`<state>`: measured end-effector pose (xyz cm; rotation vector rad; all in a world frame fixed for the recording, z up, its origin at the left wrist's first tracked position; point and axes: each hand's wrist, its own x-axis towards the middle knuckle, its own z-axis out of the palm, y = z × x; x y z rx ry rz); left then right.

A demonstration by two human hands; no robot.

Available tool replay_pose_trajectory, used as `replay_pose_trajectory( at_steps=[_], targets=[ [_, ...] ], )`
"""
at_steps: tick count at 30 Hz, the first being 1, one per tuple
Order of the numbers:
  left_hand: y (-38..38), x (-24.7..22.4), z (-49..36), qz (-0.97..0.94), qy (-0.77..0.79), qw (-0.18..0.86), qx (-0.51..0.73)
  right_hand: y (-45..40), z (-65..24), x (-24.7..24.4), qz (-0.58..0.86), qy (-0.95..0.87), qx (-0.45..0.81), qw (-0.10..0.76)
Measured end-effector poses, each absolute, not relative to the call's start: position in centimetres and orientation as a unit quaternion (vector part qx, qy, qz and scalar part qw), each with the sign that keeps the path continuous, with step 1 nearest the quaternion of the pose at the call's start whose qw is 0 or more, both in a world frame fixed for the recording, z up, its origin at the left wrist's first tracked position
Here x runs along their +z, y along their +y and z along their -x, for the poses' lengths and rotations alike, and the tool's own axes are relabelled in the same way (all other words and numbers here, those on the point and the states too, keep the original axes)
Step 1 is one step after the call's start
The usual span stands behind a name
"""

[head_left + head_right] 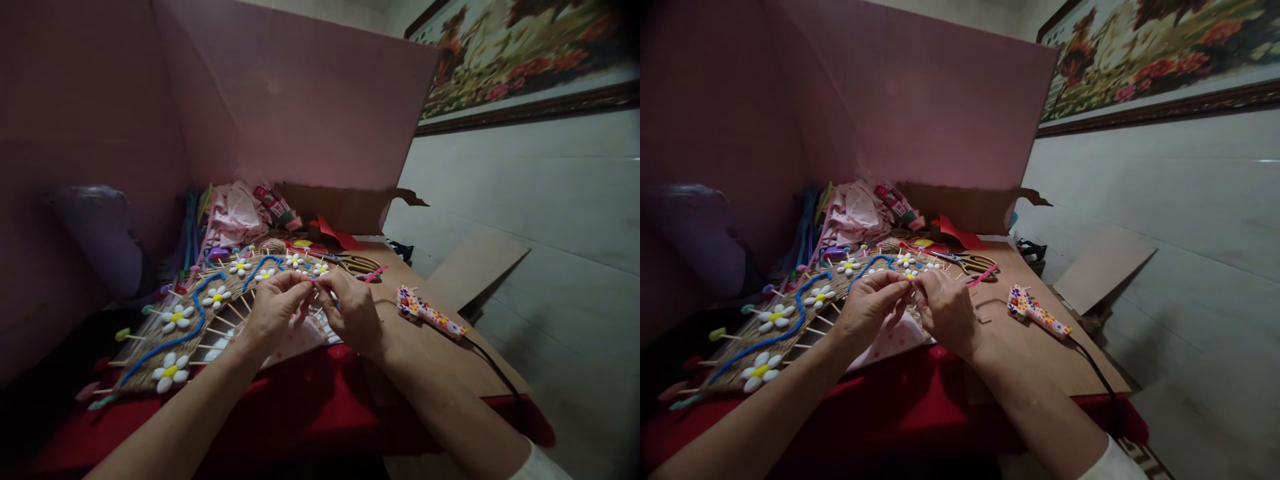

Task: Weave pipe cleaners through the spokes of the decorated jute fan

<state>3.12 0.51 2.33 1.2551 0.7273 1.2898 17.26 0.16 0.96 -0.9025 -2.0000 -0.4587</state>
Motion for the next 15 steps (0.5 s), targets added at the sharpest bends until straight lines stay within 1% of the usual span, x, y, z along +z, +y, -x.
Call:
replay_pose_trajectory(
  at_steps=[4,7,10,15],
  targets=[
    [0.6,2.7,-2.4,-0.651,0.344,0.468,0.488,0.5,-18.2,2.0,0.339,-0.826,-0.274,0.357],
    [0.5,2.8,-2.3,-0.684,0.364,0.416,0.476,0.8,-18.6,2.2,0.309,-0.844,-0.280,0.337],
    [0.5,2.8,-2.3,-0.675,0.363,0.426,0.481,1.0,-18.8,2.1,0.299,-0.847,-0.251,0.361],
    [0.3,2.9,-2.4,-0.609,0.342,0.499,0.513,0.6,-18.7,1.9,0.300,-0.828,-0.239,0.410]
  ],
)
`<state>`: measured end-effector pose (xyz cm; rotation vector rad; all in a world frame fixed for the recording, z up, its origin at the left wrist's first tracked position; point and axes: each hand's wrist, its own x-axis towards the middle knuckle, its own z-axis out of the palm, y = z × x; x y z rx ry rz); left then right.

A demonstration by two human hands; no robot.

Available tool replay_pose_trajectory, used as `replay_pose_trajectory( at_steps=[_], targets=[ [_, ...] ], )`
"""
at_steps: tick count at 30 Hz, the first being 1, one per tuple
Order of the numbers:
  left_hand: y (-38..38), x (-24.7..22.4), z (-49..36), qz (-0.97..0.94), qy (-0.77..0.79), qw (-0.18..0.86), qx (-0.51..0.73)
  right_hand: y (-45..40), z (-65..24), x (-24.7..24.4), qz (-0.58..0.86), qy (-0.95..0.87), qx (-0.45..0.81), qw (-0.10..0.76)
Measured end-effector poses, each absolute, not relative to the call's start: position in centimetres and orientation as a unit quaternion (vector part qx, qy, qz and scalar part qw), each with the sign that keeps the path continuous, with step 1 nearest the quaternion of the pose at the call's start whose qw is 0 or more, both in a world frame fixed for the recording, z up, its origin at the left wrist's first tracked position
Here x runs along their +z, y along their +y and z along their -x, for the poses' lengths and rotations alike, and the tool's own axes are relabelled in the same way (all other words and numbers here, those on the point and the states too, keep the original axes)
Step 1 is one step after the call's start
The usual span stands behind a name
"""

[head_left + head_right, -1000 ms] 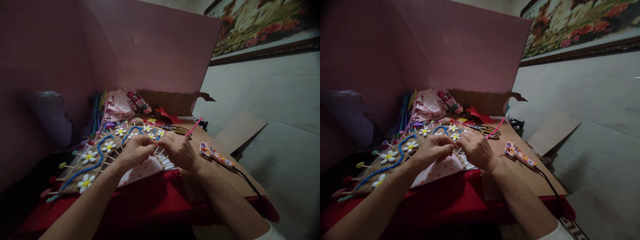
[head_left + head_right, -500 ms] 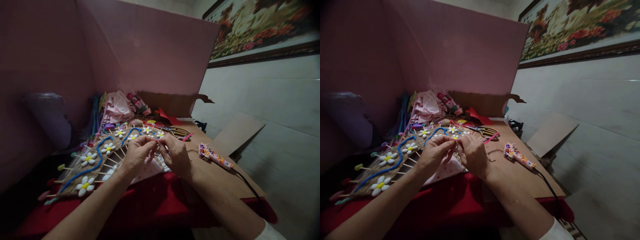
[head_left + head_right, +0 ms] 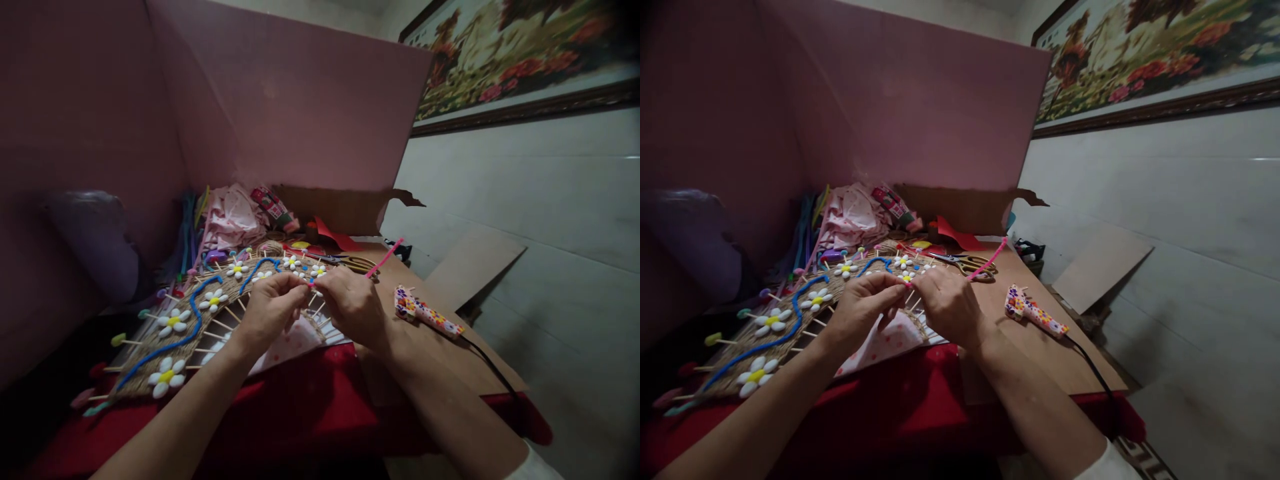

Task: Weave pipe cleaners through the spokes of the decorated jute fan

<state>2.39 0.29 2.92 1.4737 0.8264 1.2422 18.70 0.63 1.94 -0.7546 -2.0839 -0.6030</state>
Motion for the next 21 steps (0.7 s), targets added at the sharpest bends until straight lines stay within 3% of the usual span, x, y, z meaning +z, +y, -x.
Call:
replay_pose_trajectory(
  at_steps=[9,16,21],
  targets=[
    [0.0,3.0,-2.9,-0.474,0.319,0.610,0.549,-0.3,-17.6,1.3,0.331,-0.810,-0.227,0.427],
    [-0.1,2.4,-3.7,-0.492,0.316,0.552,0.594,-0.3,-17.0,0.7,0.349,-0.818,-0.271,0.369],
    [0.2,2.4,-3.3,-0.558,0.310,0.523,0.564,-0.1,-17.6,1.2,0.372,-0.808,-0.215,0.402]
  ],
)
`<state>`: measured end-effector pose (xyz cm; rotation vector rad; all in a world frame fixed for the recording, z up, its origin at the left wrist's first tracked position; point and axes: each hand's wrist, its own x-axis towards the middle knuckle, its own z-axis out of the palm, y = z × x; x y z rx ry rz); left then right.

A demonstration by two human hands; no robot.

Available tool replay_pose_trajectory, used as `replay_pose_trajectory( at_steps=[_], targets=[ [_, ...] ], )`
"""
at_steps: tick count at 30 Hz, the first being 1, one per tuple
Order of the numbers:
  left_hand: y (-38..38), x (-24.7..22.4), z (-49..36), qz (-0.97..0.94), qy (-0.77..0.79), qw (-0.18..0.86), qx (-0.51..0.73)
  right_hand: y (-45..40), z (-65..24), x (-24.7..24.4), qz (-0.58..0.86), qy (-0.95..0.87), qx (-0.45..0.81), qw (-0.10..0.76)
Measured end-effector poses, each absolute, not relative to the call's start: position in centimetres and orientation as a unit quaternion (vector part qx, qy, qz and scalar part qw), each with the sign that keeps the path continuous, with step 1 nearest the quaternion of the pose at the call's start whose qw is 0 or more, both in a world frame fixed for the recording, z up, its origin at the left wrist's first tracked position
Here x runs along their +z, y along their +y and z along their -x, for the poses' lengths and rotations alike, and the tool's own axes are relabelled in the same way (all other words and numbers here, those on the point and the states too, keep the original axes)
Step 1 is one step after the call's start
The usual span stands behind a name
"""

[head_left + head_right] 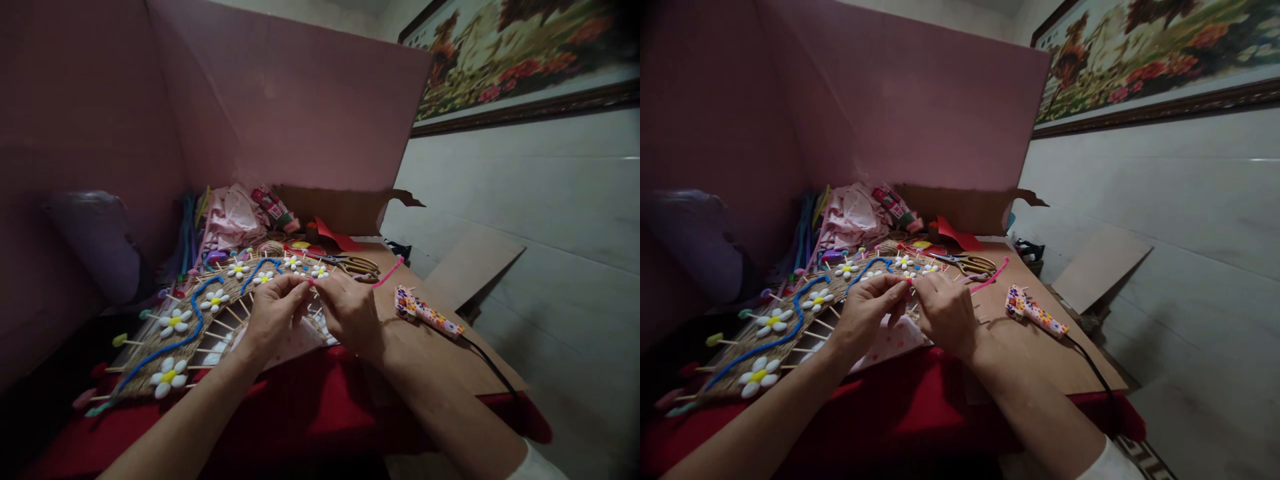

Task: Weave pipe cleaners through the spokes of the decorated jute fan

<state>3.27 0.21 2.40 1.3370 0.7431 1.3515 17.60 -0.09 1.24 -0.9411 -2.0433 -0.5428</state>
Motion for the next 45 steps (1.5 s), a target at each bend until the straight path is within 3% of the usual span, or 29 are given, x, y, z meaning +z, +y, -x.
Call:
replay_pose_trajectory(
  at_steps=[11,19,25,31,37,45],
  targets=[
    [0.4,3.0,-2.4,-0.614,0.323,0.529,0.488,0.6,-18.8,2.1,0.334,-0.808,-0.233,0.426],
    [0.2,2.6,-3.1,-0.445,0.331,0.622,0.553,0.0,-17.9,1.3,0.320,-0.824,-0.188,0.429],
    [0.3,2.4,-3.6,-0.441,0.322,0.613,0.571,-0.1,-17.4,1.0,0.332,-0.822,-0.192,0.421],
    [0.6,1.9,-3.0,-0.557,0.332,0.489,0.584,0.2,-18.2,1.6,0.350,-0.812,-0.225,0.410],
    [0.7,2.1,-2.6,-0.701,0.378,0.326,0.509,0.9,-18.8,2.0,0.312,-0.826,-0.255,0.395],
    [0.3,2.5,-2.9,-0.609,0.355,0.487,0.516,0.9,-19.0,2.2,0.285,-0.825,-0.177,0.455]
  ],
)
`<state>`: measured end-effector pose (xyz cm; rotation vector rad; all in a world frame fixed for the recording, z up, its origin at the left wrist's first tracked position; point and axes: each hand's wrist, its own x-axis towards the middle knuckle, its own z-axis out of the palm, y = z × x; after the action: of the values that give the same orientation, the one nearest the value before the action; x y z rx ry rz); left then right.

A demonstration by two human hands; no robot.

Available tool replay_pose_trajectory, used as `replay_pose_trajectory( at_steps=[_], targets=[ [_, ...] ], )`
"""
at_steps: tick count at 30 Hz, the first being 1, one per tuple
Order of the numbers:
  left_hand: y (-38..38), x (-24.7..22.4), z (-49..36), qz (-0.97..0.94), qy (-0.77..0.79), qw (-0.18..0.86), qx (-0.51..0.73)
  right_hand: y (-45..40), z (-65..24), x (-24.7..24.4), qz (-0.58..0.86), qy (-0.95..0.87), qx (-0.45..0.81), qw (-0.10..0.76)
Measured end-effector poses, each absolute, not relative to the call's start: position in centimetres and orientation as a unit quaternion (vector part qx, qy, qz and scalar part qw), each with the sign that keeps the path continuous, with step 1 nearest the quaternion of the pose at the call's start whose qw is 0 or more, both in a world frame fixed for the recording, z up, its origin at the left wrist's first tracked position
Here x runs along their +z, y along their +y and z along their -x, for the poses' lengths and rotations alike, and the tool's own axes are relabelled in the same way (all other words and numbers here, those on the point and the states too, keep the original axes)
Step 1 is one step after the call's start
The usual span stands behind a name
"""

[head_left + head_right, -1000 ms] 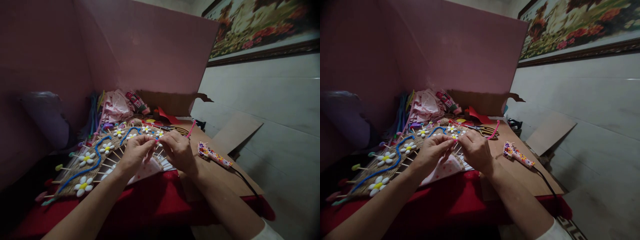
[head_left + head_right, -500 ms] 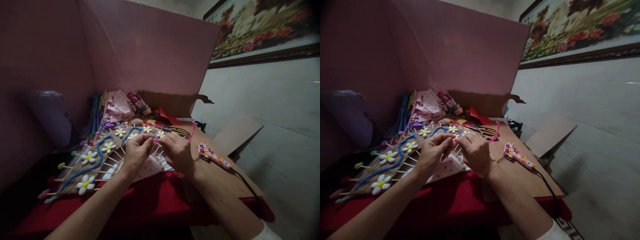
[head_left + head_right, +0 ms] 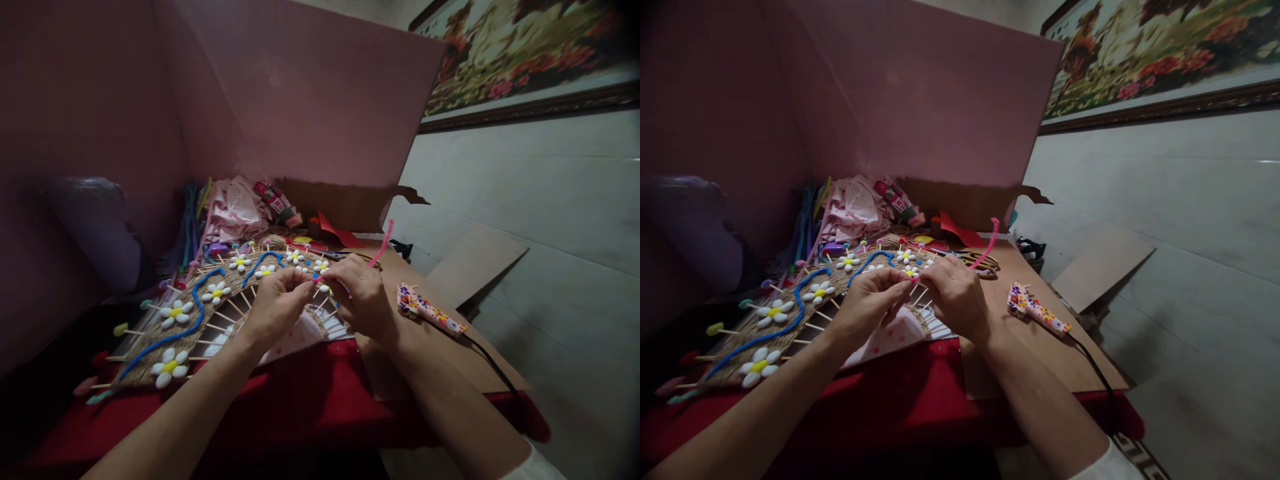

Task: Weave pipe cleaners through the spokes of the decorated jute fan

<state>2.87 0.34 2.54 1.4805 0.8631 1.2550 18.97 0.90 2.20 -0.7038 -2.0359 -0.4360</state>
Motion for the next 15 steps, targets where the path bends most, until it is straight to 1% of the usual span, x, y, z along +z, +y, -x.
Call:
replay_pose_trajectory(
  at_steps=[5,8,11,15],
  targets=[
    [0.1,2.5,-3.2,-0.489,0.320,0.599,0.547,0.2,-18.1,1.4,0.307,-0.821,-0.127,0.465],
    [0.2,2.3,-3.4,-0.458,0.298,0.627,0.555,-0.1,-17.7,1.1,0.304,-0.821,-0.118,0.468],
    [0.3,2.1,-3.5,-0.490,0.293,0.594,0.567,-0.1,-17.9,1.4,0.313,-0.819,-0.135,0.461],
    [0.3,2.0,-3.3,-0.594,0.322,0.450,0.585,0.4,-18.9,2.0,0.328,-0.821,-0.178,0.432]
  ],
)
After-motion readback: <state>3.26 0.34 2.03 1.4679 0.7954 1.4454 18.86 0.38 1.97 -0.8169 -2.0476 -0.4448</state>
